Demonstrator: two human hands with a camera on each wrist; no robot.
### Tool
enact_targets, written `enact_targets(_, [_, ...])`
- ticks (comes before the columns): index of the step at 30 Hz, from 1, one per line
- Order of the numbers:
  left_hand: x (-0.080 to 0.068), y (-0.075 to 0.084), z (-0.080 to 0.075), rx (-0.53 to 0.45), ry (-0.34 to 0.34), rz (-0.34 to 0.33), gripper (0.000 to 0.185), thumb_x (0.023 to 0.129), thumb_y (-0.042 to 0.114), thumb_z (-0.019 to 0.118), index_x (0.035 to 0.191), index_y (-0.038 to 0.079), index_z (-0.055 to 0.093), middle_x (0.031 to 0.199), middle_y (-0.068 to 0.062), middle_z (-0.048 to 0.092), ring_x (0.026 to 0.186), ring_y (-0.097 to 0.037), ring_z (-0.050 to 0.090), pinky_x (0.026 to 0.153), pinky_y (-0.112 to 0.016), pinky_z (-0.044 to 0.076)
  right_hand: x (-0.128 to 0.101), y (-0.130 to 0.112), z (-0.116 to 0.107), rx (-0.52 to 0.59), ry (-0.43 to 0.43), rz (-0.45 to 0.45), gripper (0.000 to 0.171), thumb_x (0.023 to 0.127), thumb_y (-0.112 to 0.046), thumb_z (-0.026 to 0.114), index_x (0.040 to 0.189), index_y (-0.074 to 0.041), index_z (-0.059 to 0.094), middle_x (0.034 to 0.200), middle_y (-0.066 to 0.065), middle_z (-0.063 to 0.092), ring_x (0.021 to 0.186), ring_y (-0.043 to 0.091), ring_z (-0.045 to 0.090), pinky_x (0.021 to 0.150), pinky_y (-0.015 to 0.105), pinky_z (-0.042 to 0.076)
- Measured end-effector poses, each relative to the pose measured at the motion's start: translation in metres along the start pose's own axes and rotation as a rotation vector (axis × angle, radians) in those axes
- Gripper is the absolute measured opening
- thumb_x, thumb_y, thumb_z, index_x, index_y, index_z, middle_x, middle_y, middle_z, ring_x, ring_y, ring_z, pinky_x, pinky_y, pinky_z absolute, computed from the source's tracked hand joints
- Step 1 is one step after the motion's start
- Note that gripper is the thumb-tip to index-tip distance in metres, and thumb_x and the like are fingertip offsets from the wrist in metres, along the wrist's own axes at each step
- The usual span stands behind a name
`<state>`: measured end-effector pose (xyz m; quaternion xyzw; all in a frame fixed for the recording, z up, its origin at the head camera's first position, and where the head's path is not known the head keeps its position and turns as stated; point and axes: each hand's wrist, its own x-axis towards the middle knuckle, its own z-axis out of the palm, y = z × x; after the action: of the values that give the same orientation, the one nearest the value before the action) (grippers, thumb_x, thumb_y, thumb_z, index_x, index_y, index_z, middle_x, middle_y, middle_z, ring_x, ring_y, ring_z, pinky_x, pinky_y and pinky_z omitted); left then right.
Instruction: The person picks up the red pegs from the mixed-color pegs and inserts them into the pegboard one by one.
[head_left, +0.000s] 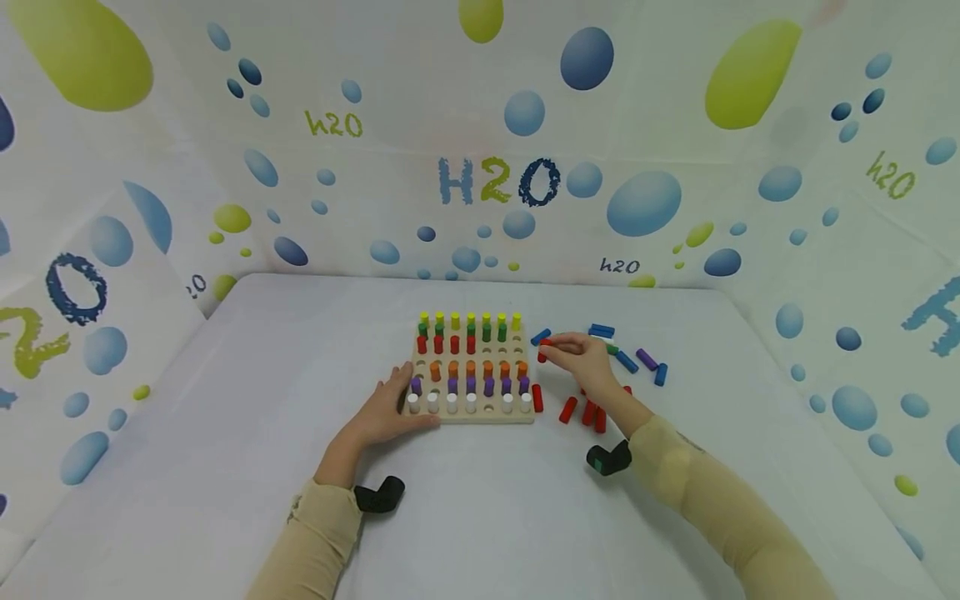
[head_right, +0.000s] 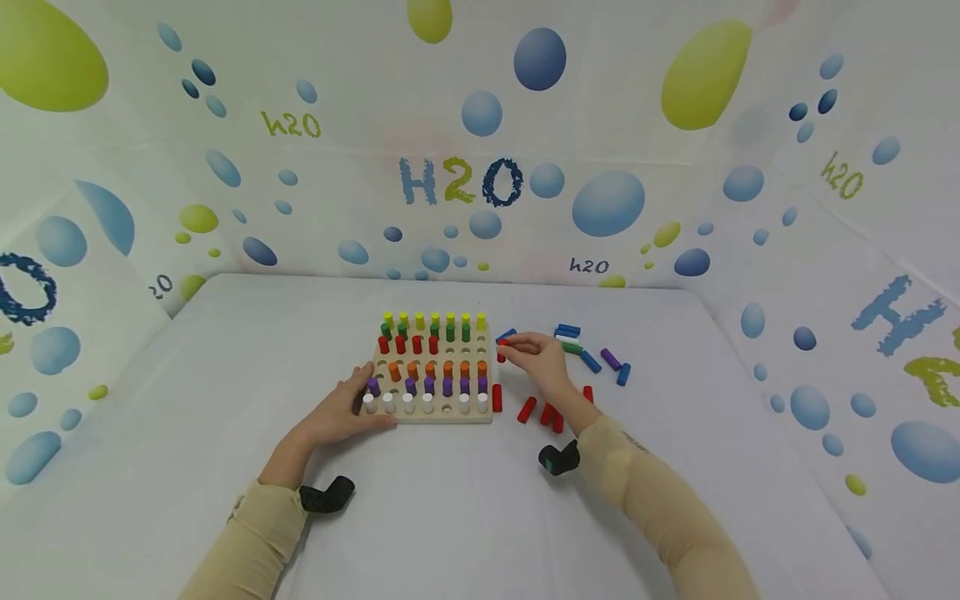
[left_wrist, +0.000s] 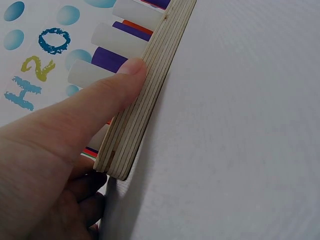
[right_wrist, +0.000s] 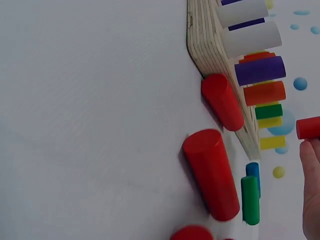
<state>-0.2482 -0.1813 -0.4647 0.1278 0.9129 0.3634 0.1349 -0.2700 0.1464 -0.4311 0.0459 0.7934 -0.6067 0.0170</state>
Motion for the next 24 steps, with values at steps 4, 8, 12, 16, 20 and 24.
enact_targets(4, [-0.001, 0.000, 0.000, -0.007, -0.001, -0.001, 0.112, 0.070, 0.055, 0.071, 0.147, 0.005, 0.008, 0.151, -0.019, 0.006, 0.137, -0.037, 0.000, 0.109, -0.053, 0.004, 0.006, -0.003, 0.009, 0.028, -0.019, -0.008, 0.039, 0.080, -0.030, 0.071, 0.109, -0.007, 0.063, 0.105, 0.010, 0.066, 0.099, 0.020, 0.061, 0.091, 0.033, 0.046])
enact_targets(8, [-0.002, 0.001, 0.000, -0.005, 0.000, 0.010, 0.111, 0.070, 0.054, 0.071, 0.147, 0.004, 0.009, 0.151, -0.018, 0.007, 0.137, -0.035, 0.001, 0.109, -0.051, 0.004, 0.011, -0.004, 0.019, 0.024, -0.030, -0.016, 0.039, 0.080, -0.031, 0.070, 0.109, -0.007, 0.063, 0.105, 0.009, 0.066, 0.099, 0.019, 0.061, 0.090, 0.032, 0.047])
enact_targets(12, [-0.002, 0.001, -0.001, -0.002, 0.001, 0.019, 0.111, 0.070, 0.054, 0.071, 0.147, 0.004, 0.009, 0.151, -0.017, 0.007, 0.138, -0.034, 0.001, 0.110, -0.050, 0.004, 0.015, -0.005, 0.028, 0.027, -0.046, -0.035, 0.037, 0.081, -0.029, 0.069, 0.108, -0.005, 0.063, 0.104, 0.010, 0.066, 0.098, 0.019, 0.061, 0.089, 0.031, 0.048])
enact_targets(16, [-0.002, 0.003, -0.001, -0.001, 0.001, 0.016, 0.110, 0.070, 0.053, 0.072, 0.147, 0.004, 0.009, 0.151, -0.017, 0.007, 0.138, -0.033, 0.001, 0.110, -0.049, 0.004, 0.018, -0.006, 0.036, 0.059, -0.055, -0.051, 0.034, 0.082, -0.024, 0.069, 0.107, -0.002, 0.062, 0.103, 0.012, 0.066, 0.096, 0.022, 0.063, 0.085, 0.029, 0.050])
enact_targets(20, [-0.003, 0.005, -0.001, -0.005, 0.002, 0.005, 0.109, 0.071, 0.052, 0.072, 0.147, 0.005, 0.009, 0.151, -0.017, 0.007, 0.138, -0.035, 0.001, 0.110, -0.051, 0.005, 0.021, -0.006, 0.043, 0.086, -0.068, -0.054, 0.033, 0.082, -0.020, 0.069, 0.107, 0.000, 0.062, 0.102, 0.013, 0.066, 0.096, 0.026, 0.063, 0.082, 0.028, 0.051])
enact_targets(24, [-0.004, 0.005, -0.001, -0.015, 0.004, -0.006, 0.109, 0.070, 0.052, 0.072, 0.147, 0.005, 0.009, 0.151, -0.018, 0.007, 0.137, -0.036, 0.001, 0.109, -0.052, 0.005, 0.026, -0.006, 0.049, 0.084, -0.065, -0.055, 0.031, 0.081, -0.019, 0.070, 0.105, 0.000, 0.063, 0.099, 0.013, 0.067, 0.091, 0.023, 0.064, 0.079, 0.027, 0.052])
